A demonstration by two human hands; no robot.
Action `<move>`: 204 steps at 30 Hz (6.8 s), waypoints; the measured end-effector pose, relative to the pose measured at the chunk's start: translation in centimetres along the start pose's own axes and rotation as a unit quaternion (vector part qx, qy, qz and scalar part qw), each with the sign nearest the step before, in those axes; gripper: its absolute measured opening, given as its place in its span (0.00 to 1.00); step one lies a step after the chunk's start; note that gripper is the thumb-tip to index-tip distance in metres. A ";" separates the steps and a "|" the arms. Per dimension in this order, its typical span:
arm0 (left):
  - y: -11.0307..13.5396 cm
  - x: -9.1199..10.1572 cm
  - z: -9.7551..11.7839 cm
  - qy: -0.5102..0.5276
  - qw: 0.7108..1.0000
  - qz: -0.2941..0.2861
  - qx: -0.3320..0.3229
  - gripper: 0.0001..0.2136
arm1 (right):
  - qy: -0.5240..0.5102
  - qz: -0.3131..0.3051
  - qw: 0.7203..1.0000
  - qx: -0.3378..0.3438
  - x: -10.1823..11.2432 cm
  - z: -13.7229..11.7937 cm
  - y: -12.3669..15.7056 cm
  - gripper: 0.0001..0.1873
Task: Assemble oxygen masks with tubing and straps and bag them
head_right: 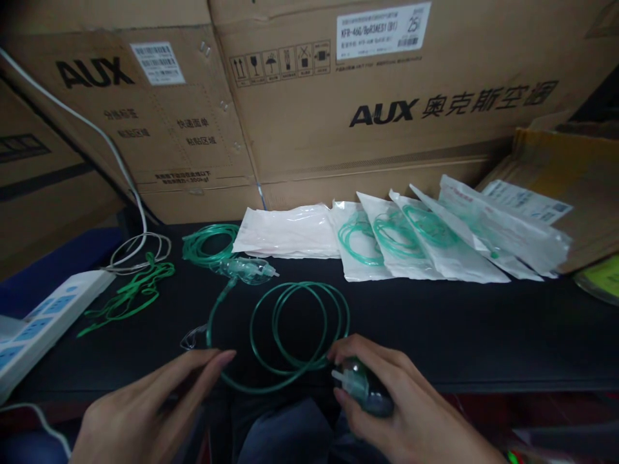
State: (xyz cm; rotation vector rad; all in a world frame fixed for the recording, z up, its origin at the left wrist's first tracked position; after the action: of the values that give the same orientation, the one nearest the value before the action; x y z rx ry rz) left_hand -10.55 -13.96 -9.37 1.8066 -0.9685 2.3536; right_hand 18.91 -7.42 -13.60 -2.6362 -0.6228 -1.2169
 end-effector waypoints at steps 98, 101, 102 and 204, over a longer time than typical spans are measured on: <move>-8.3 -10.8 -1.0 -0.181 0.981 -0.055 -0.039 0.11 | -0.402 -0.163 0.901 -0.003 -0.1 -4.1 -7.0 0.20; -8.6 -10.8 -1.4 -0.171 0.979 -0.107 0.032 0.07 | -0.401 -0.178 0.899 -0.022 -1.5 -3.6 -7.9 0.21; -8.7 -10.6 -1.4 -0.160 0.979 -0.122 0.042 0.07 | -0.404 -0.184 0.896 -0.016 -1.7 -3.4 -8.2 0.21; -7.2 -6.6 -3.7 0.273 0.961 0.048 -0.008 0.06 | -0.338 -0.131 0.931 0.033 -2.0 -2.8 -11.2 0.20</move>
State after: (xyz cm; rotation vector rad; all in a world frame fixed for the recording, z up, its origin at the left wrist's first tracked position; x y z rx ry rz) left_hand -8.85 -4.11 -12.39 1.0128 -0.9936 2.6612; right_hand 10.96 1.14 -13.50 -2.9551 -1.1185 -0.2722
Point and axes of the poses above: each hand's wrist, its own y-axis away from the middle knuckle, its own x-axis out of the back of the hand, z = x × y, the point moved 2 cm from there along -y, towards the middle knuckle, and after that the axes turned 12 degrees about -x, right-handed, at the moved point
